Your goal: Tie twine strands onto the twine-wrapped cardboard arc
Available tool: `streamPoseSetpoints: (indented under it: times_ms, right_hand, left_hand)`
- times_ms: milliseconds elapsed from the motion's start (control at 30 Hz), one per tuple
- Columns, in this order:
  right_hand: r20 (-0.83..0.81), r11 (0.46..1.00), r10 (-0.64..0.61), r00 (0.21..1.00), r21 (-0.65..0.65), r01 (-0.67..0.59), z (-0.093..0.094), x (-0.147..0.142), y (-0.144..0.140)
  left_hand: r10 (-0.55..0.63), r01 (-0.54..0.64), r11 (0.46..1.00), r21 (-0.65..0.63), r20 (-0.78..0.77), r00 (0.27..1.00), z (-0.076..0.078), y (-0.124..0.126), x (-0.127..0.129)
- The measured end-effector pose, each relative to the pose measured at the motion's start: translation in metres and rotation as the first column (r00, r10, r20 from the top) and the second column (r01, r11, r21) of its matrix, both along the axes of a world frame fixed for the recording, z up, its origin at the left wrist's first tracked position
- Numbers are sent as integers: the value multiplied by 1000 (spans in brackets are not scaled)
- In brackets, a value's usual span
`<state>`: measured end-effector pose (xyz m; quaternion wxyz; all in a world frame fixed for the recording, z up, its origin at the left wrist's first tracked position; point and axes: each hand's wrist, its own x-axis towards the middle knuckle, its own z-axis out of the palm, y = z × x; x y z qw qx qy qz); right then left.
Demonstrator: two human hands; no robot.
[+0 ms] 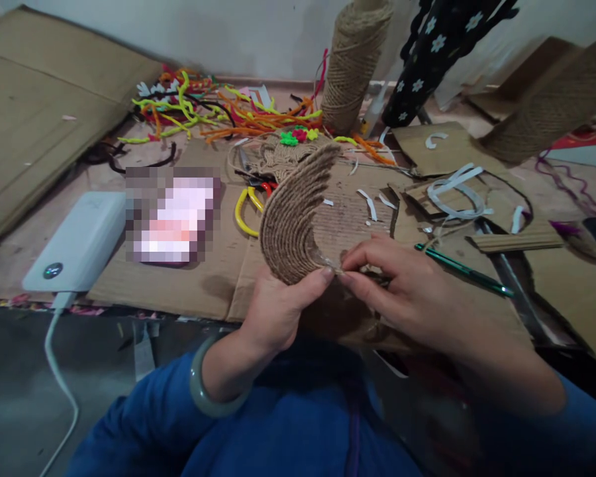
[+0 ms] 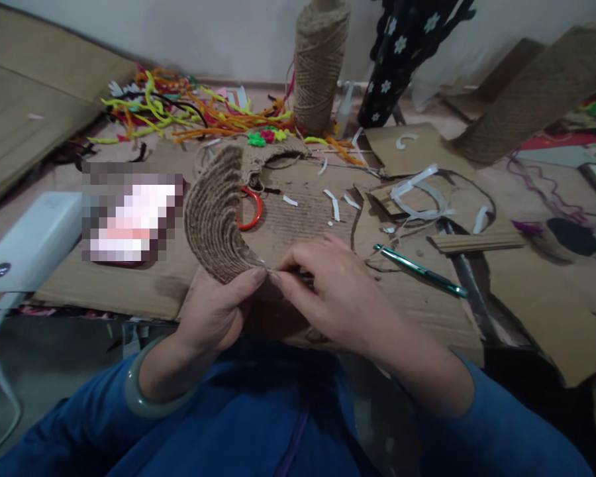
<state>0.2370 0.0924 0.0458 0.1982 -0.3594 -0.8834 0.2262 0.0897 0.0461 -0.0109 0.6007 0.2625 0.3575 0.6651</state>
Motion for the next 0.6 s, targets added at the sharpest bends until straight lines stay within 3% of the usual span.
streamPoseSetpoints:
  times_ms: [400, 600]
  right_hand:
    - [-34, 979, -69, 997, -195, 61, -10, 8, 6]
    - [65, 985, -42, 997, -162, 52, -10, 1, 8]
  left_hand:
    - [-2, 2, 1000, -23, -24, 1000, 1, 1, 0]
    - [24, -24, 999, -29, -21, 1000, 1, 1, 0]
